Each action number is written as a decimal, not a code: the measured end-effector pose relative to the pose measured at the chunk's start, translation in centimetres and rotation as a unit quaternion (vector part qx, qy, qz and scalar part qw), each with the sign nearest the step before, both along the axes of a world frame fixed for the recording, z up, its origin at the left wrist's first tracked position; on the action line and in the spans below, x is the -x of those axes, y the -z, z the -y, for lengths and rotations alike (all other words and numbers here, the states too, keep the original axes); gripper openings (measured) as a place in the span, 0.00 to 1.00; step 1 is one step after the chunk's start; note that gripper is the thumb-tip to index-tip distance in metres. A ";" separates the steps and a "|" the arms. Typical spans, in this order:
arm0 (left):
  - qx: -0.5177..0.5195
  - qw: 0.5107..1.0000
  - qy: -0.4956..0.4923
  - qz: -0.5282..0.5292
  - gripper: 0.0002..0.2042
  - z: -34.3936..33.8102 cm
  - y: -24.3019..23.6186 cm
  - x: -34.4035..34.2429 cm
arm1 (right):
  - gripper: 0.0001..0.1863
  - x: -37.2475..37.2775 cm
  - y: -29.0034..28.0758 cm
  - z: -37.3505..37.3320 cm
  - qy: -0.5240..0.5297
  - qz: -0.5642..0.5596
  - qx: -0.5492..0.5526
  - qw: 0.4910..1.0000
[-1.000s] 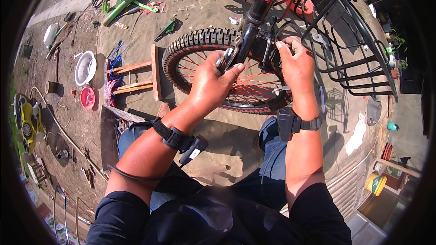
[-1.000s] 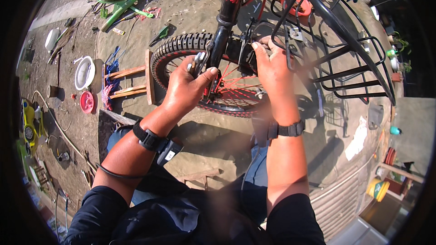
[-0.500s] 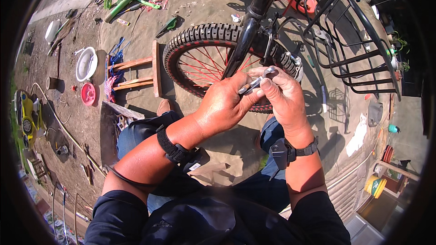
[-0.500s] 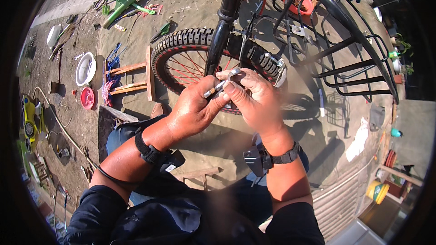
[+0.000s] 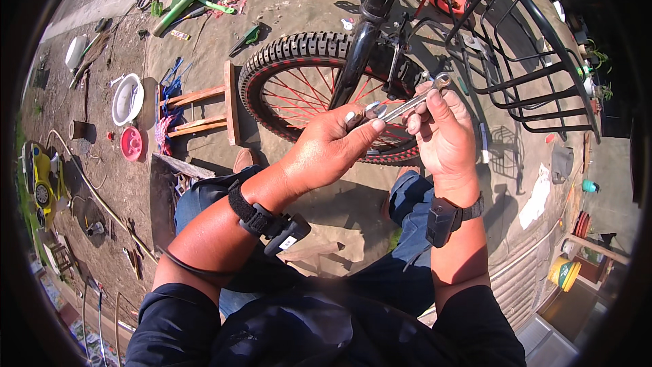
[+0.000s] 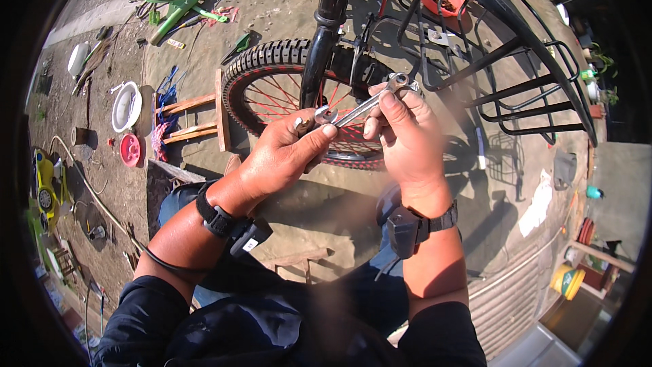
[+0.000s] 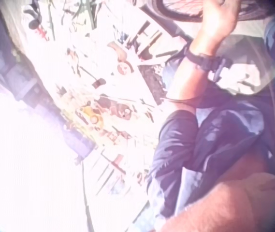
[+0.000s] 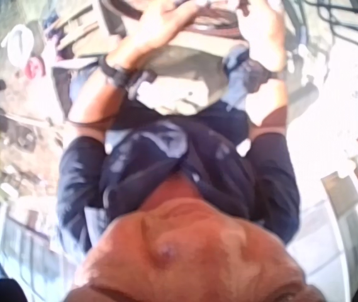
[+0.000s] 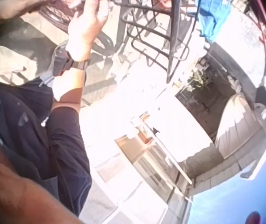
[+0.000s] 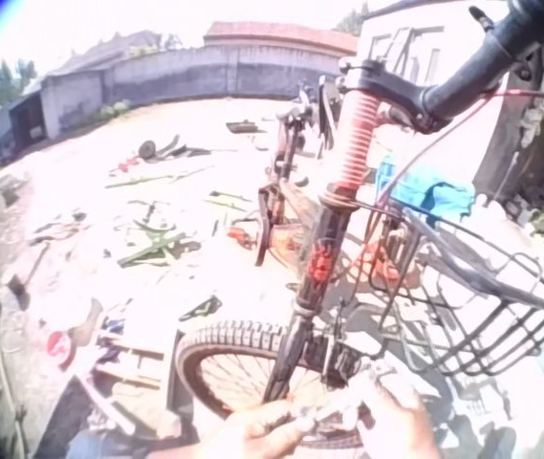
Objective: The person is sitting on the ground and using a wrench to tighten bolts on the front wheel hub of a bicycle. They then use their hands to adjust the brake caliper and check the wheel alignment.
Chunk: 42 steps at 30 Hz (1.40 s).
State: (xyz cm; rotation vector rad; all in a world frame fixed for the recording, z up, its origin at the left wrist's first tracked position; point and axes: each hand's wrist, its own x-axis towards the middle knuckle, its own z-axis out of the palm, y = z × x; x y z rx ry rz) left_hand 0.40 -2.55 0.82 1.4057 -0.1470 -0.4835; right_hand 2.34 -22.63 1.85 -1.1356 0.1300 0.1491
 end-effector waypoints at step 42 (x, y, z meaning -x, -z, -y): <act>0.107 0.985 -0.122 -0.059 0.09 -2.0 0.3 -2.2 | 0.17 -0.5 -0.9 1.7 -0.079 0.007 0.251 0.965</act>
